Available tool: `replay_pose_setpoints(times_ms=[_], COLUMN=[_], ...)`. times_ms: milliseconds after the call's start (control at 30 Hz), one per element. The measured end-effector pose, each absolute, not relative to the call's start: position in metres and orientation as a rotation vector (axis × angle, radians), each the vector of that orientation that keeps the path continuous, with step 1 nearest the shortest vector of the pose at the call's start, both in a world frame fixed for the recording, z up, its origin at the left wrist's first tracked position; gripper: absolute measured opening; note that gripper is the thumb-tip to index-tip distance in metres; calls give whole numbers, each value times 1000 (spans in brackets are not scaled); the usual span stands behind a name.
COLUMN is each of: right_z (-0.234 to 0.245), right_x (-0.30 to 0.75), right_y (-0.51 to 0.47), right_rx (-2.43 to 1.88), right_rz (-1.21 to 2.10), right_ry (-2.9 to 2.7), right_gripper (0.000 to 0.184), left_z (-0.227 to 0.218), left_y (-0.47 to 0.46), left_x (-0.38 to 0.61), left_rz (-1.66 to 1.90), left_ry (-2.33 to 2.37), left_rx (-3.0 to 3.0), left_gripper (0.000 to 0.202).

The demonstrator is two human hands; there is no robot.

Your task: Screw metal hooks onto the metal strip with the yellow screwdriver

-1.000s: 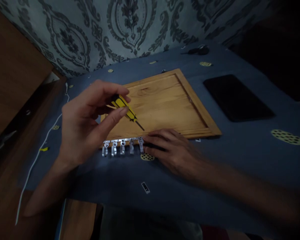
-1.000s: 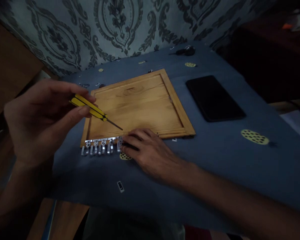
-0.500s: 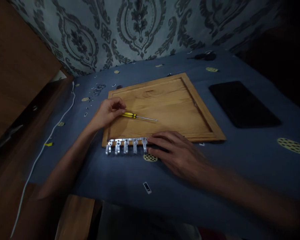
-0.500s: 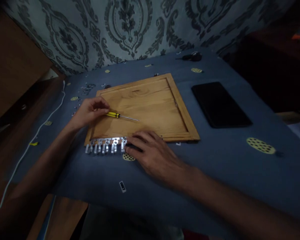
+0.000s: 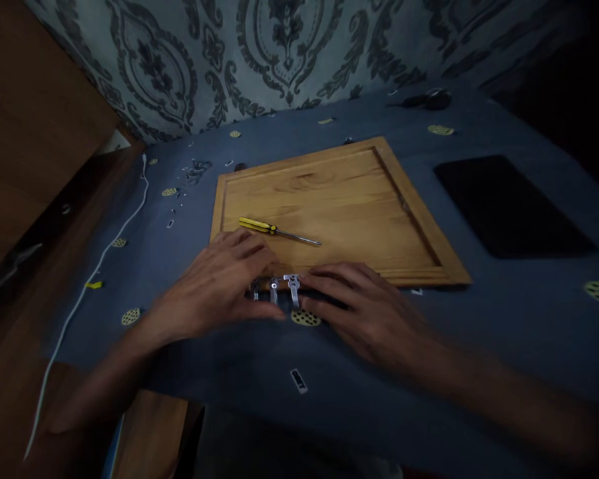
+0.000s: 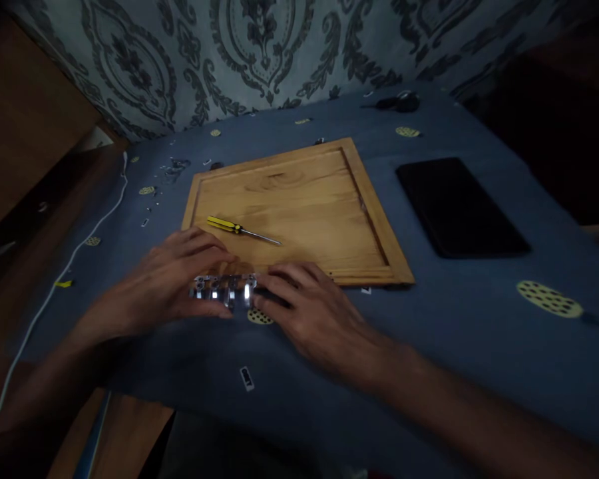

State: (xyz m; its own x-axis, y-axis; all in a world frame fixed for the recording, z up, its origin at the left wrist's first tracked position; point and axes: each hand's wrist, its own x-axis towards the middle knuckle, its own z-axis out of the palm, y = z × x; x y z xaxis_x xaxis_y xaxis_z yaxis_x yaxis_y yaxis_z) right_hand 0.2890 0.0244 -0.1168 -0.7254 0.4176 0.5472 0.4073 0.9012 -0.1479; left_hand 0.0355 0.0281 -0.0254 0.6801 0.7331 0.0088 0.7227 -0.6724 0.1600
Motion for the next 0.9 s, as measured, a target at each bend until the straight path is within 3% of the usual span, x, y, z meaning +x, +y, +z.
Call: replay_pose_setpoints(times_ms=[267,900], right_z=[-118,-118], right_x=[290,288], right_y=[24,25], right_rx=[-596,-595], right_rz=[25,-5], right_ry=[-2484,-2473], right_gripper=[27,28], left_z=[-27,-35], left_y=[24,24], left_x=[39,38], left_rz=[-47,8], left_ry=[1211,1214], left_rx=[2735,2715], left_gripper=[46,41])
